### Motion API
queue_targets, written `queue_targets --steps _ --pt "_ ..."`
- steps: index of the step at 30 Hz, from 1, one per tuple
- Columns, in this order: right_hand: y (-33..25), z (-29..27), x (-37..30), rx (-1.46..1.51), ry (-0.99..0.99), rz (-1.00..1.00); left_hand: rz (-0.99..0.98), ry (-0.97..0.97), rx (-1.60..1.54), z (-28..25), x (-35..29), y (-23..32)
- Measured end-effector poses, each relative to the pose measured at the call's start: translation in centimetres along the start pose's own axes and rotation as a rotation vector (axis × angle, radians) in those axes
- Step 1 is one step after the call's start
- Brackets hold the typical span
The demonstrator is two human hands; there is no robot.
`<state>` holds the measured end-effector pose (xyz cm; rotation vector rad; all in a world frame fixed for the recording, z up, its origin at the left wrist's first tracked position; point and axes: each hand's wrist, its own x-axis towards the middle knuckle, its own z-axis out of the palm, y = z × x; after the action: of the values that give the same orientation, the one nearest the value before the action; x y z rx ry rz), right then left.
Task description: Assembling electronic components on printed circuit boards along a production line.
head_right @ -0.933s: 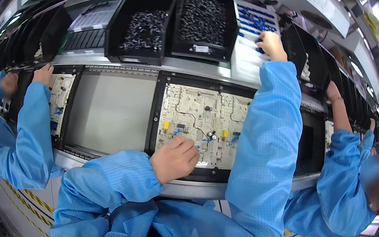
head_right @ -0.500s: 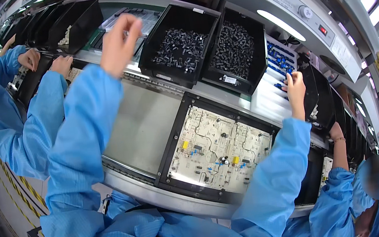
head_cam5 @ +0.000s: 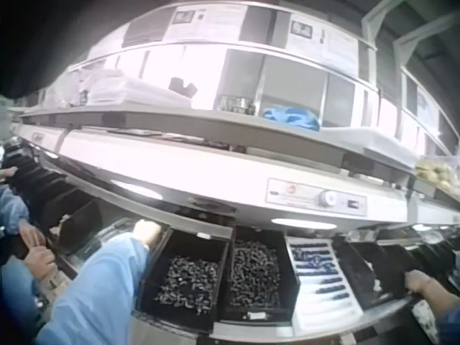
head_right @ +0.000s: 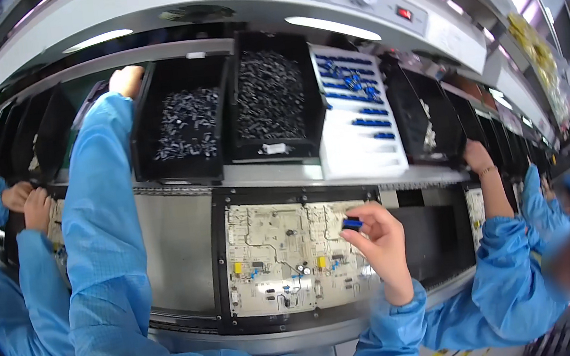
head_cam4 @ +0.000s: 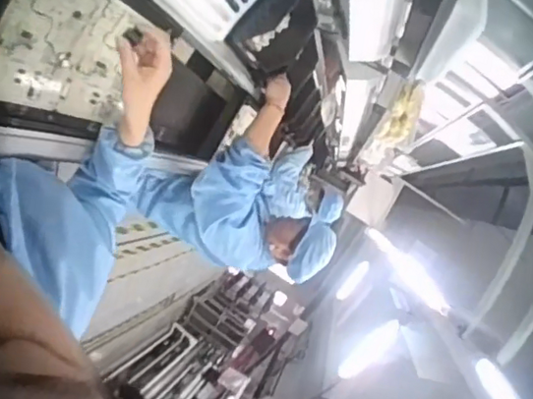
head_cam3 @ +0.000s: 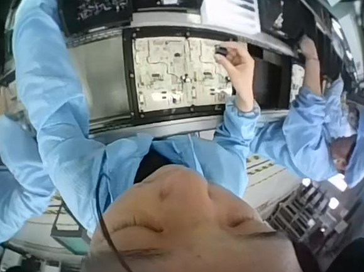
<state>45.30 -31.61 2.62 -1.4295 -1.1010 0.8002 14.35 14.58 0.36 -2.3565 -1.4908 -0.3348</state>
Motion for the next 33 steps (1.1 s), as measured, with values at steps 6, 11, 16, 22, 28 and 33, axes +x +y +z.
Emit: queue_targets --steps 6,11,16,22,28,33 --pt "-0.5 1.3 2.1 -0.092 -0.155 -0.124 -0.038 0.2 -0.224 2.8 0.1 -5.1" --pt "-0.6 0.8 2.1 -0.209 -0.215 -0.101 0.047 0.071 -0.222 2.2 0.6 -5.2" --pt "-0.6 0.8 1.3 -0.182 -0.267 -0.093 -0.028 0.037 -0.251 0.1 -0.9 -3.8" --pt "-0.7 0.8 0.2 -0.078 -0.353 -0.057 -0.048 0.217 -0.384 -2.6 -3.3 -4.1" --pt "-1.3 1.2 -1.7 0.306 -0.452 0.144 -0.086 0.449 -0.64 -9.4 -6.3 -2.5" --pt "-1.5 1.9 -3.5 0.299 -0.428 0.107 -0.025 0.507 -1.088 -16.6 -9.9 -1.6"
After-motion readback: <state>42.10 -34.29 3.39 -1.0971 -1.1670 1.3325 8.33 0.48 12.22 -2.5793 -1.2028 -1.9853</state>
